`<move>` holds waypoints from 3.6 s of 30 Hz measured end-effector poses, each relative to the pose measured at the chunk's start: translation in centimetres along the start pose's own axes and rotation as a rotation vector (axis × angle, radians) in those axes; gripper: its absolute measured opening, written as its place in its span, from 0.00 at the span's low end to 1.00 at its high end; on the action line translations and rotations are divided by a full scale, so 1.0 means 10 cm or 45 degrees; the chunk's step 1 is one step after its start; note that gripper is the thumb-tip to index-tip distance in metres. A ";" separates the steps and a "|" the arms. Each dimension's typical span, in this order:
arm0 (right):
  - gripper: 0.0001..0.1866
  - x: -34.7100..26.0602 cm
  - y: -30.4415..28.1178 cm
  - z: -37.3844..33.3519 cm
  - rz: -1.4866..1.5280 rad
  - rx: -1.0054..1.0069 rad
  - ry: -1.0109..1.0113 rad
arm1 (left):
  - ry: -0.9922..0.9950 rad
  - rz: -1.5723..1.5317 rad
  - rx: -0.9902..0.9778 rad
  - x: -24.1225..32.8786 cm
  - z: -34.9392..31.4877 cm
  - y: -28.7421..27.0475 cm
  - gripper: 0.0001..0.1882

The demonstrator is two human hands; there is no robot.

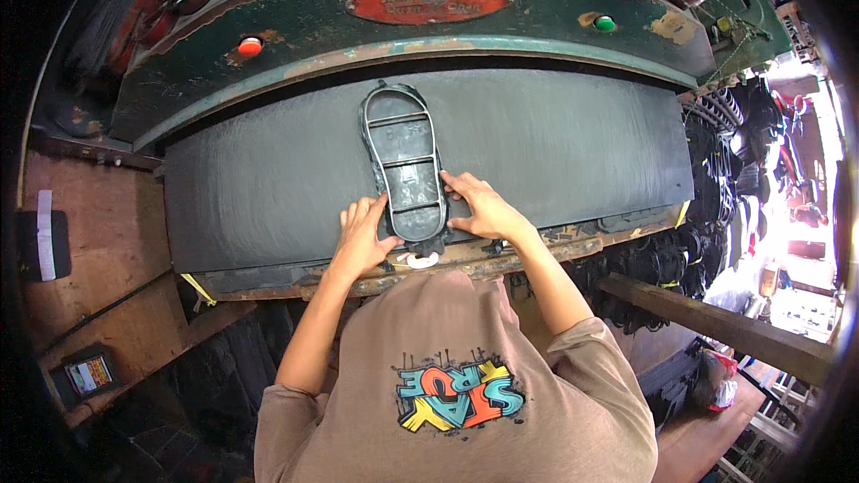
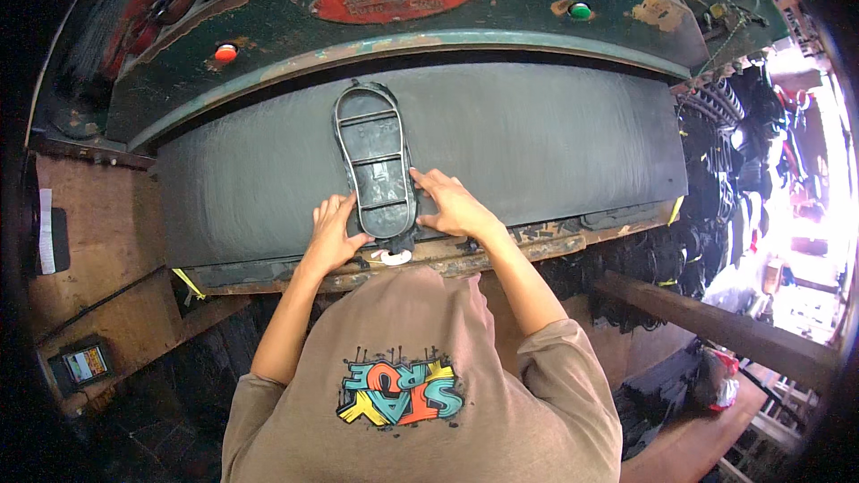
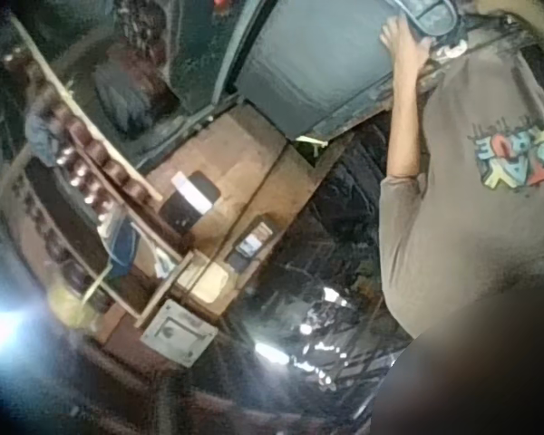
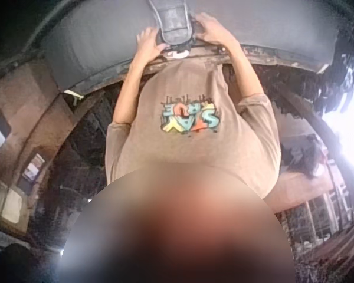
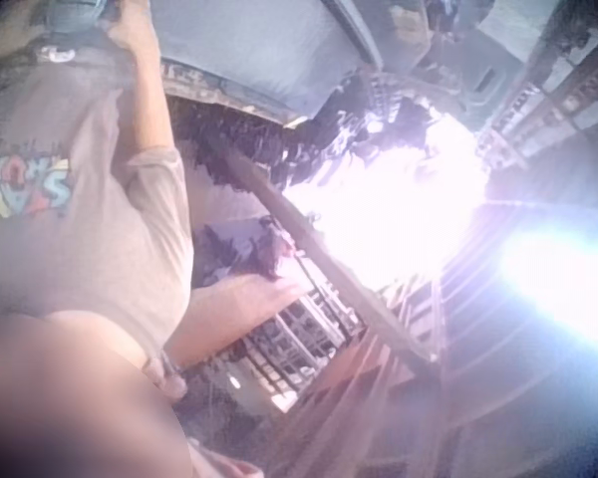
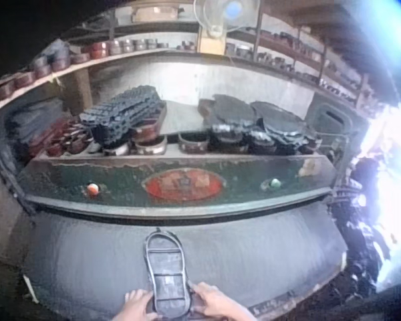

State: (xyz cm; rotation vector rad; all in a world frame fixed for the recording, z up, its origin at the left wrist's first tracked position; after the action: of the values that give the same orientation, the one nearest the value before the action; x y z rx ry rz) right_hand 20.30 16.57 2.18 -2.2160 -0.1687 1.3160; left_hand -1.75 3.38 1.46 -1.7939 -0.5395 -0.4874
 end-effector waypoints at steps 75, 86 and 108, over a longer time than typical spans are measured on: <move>0.52 -0.03 0.51 0.00 -0.250 0.360 0.074 | 0.036 -0.092 0.079 -0.21 0.00 0.20 0.45; 0.53 0.02 0.53 0.04 -0.249 0.366 0.048 | 0.044 -0.055 0.094 -0.26 0.07 0.19 0.44; 0.56 0.05 0.64 -0.02 -0.360 0.446 0.100 | 0.013 0.013 0.157 -0.08 -0.03 0.34 0.49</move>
State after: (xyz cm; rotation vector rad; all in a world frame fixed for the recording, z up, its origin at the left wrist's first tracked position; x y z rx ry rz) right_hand 19.72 11.28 -1.47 -1.8660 -0.1970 1.0165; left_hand -0.45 2.17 -1.57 -1.6754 -0.5416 -0.4463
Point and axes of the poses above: each hand's wrist, its own z-axis towards the middle knuckle, its own y-axis out of the palm, x = y × z, the point moved 5 cm from there along z, towards the middle knuckle, and after that the axes turned 11 degrees about -x, right-handed, at the moved point
